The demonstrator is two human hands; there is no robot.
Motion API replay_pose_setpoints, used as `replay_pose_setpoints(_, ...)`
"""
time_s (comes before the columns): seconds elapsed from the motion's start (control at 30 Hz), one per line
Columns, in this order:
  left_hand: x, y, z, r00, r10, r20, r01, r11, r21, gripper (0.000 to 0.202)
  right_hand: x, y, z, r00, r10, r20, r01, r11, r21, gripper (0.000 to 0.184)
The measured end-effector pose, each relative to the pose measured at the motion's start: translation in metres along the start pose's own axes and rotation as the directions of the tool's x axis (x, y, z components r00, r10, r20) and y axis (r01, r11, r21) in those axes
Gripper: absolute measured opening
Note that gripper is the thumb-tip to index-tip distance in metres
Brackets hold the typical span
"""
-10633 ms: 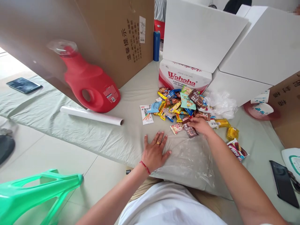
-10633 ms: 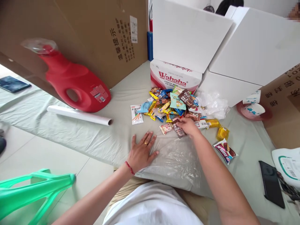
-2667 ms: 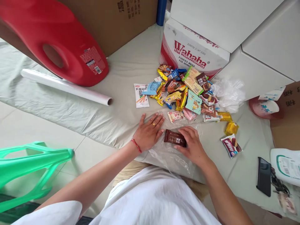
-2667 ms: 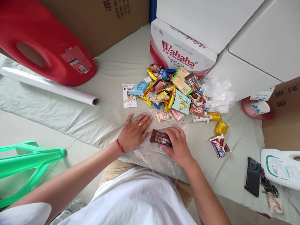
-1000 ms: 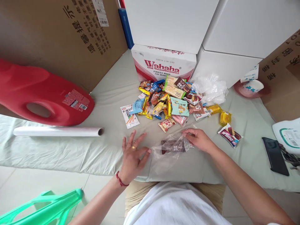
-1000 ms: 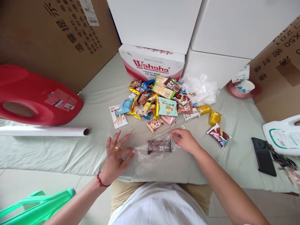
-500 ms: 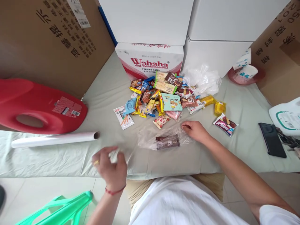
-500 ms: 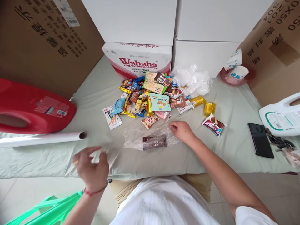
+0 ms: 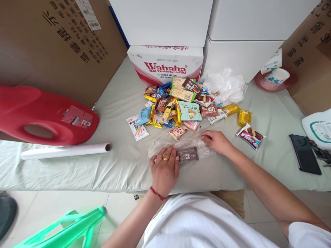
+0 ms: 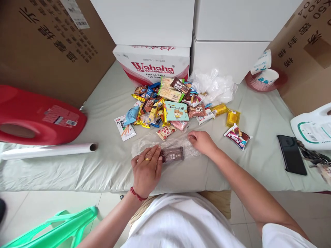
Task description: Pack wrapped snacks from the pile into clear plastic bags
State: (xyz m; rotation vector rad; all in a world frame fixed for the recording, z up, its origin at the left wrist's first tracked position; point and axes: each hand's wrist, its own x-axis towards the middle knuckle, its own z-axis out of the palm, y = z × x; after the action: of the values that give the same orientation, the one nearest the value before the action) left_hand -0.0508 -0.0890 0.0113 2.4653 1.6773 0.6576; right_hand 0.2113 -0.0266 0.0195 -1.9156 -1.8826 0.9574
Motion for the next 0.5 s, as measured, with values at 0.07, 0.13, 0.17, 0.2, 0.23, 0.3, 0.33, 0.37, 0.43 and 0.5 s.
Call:
replay_pose_setpoints(0.07, 0.007, -0.003, 0.001, 1.0, -0.02, 0.022, 0.02, 1.0, 0.005, 0.04, -0.002, -0.004, -0.005, 0.993, -0.051, -0.106, 0.033, 0.987, -0.159, 0.027)
replay_pose_setpoints(0.13, 0.011, -0.004, 0.001, 0.999, -0.016, 0.042, 0.015, 1.0, 0.014, 0.039, -0.001, -0.013, -0.008, 0.962, -0.19, -0.197, 0.125, 0.945, -0.304, 0.029)
replay_pose_setpoints(0.17, 0.013, -0.004, 0.001, 0.999, -0.02, 0.045, 0.019, 0.999, 0.028, 0.038, 0.0, -0.019, -0.01, 0.941, -0.277, -0.194, 0.198, 0.916, -0.349, 0.03)
replay_pose_setpoints(0.2, 0.015, -0.004, 0.002, 0.999, -0.028, 0.039, 0.026, 0.998, 0.049, 0.037, 0.004, -0.025, -0.01, 0.918, -0.365, -0.157, 0.288, 0.882, -0.372, 0.032)
replay_pose_setpoints(0.23, 0.016, -0.004, 0.002, 0.999, -0.035, 0.03, 0.033, 0.997, 0.069, 0.035, 0.009, -0.031, -0.01, 0.891, -0.443, -0.098, 0.379, 0.846, -0.376, 0.035)
replay_pose_setpoints(0.3, 0.018, -0.003, 0.003, 0.999, -0.04, 0.022, 0.038, 0.995, 0.096, 0.033, 0.022, -0.044, -0.007, 0.848, -0.529, 0.02, 0.5, 0.788, -0.359, 0.042)
replay_pose_setpoints(0.33, 0.018, -0.003, 0.003, 0.999, -0.038, 0.027, 0.035, 0.994, 0.105, 0.032, 0.029, -0.049, -0.004, 0.842, -0.536, 0.062, 0.521, 0.776, -0.355, 0.044)
replay_pose_setpoints(0.37, 0.019, -0.003, 0.003, 0.999, -0.029, 0.041, 0.025, 0.994, 0.11, 0.032, 0.037, -0.055, -0.001, 0.847, -0.523, 0.094, 0.519, 0.776, -0.358, 0.044)
replay_pose_setpoints(0.43, 0.019, -0.005, 0.003, 0.996, -0.004, 0.092, -0.007, 0.993, 0.115, 0.033, 0.051, -0.064, 0.005, 0.882, -0.451, 0.136, 0.466, 0.796, -0.387, 0.04)
replay_pose_setpoints(0.5, 0.021, -0.009, 0.003, 0.987, 0.035, 0.156, -0.052, 0.993, 0.104, 0.034, 0.062, -0.072, 0.01, 0.917, -0.366, 0.156, 0.397, 0.814, -0.424, 0.035)
